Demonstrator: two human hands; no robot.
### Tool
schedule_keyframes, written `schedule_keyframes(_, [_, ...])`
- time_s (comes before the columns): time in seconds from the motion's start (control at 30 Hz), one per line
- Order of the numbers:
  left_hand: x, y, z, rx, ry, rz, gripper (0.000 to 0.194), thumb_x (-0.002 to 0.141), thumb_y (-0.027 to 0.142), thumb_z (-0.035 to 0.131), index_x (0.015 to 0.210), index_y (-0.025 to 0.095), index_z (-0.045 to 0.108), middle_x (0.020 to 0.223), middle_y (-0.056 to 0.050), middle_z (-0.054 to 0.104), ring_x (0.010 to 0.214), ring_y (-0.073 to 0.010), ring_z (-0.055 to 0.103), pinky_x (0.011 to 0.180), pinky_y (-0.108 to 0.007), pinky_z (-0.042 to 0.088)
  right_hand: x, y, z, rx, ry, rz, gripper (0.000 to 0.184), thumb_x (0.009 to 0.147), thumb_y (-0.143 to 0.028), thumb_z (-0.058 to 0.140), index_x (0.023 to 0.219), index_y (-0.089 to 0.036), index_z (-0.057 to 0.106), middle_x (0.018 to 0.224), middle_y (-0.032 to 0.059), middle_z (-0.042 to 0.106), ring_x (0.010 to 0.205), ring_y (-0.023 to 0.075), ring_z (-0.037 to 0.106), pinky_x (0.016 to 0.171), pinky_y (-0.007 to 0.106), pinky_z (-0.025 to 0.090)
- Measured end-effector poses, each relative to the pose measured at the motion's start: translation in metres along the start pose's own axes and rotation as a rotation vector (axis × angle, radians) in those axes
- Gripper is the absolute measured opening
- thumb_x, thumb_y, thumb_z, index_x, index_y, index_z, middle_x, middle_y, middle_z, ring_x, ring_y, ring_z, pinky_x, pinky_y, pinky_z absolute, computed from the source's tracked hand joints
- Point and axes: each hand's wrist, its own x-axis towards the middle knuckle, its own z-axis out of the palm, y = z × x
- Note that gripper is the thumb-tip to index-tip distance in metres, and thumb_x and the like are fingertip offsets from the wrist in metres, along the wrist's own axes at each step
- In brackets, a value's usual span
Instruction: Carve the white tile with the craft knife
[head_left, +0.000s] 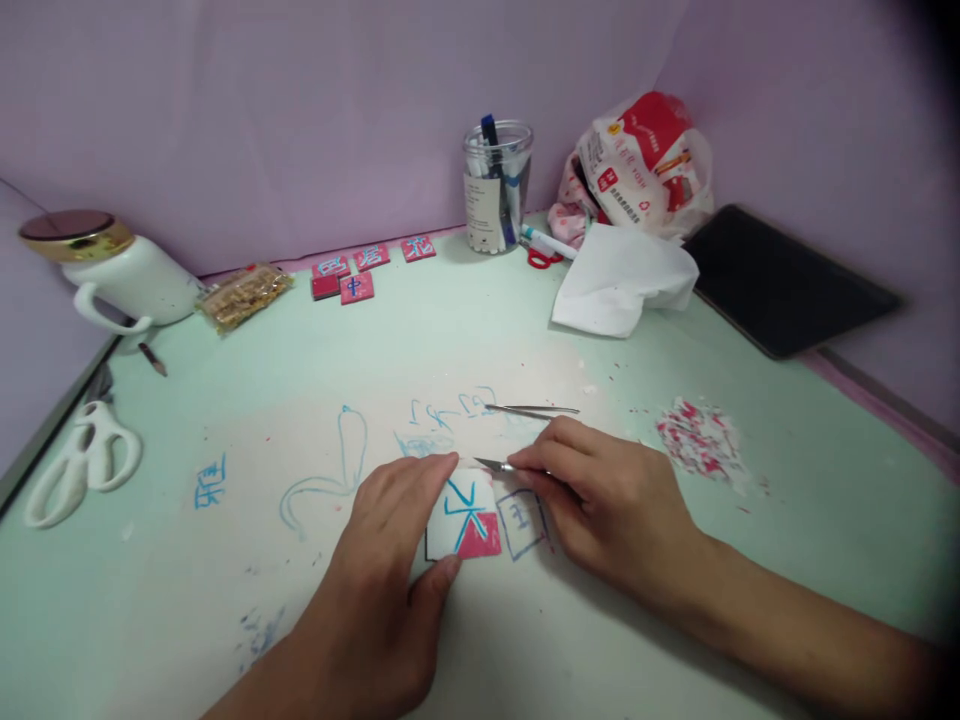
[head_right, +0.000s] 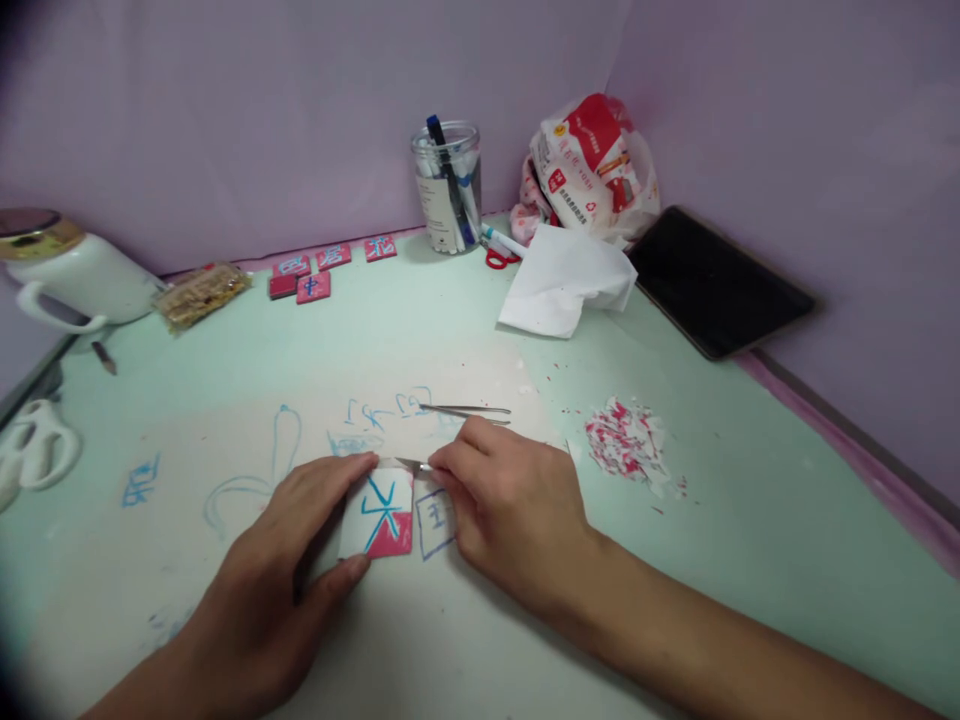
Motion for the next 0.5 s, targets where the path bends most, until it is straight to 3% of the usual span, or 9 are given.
schedule_keyframes(0.2, [0.0012, -0.001, 0.0024, 0.015, -0.004, 0.008, 0.058, 0.086, 0.023, 0.054, 0.139, 0.017, 0.031, 0.134, -0.012, 0.046, 0.125, -0.0265, 0.037, 0.106, -0.045, 0.033, -0.0014, -0.0012, 0.0038, -0.063, -0.008, -0.069, 0.021, 0.083, -0.012, 0.053, 0.088, -0.022, 0.071, 0.079, 0.0014, 0.067, 0.072, 0.0149, 0.06, 0.057, 0.025, 0.038])
schedule_keyframes(0.5, [0.0062, -0.0015, 0.0083, 0.012, 0.075, 0.051, 0.042, 0.086, 0.018, 0.054, 0.127, 0.015, 0.045, 0.122, -0.014, 0.05, 0.112, -0.0278, 0.044, 0.093, -0.046, 0.043, -0.0007, -0.0047, 0.0043, -0.086, -0.036, -0.094, 0.026, 0.083, -0.011, 0.047, 0.089, -0.019, 0.072, 0.071, 0.0027, 0.061, 0.063, 0.0141, 0.055, 0.052, 0.026, 0.034])
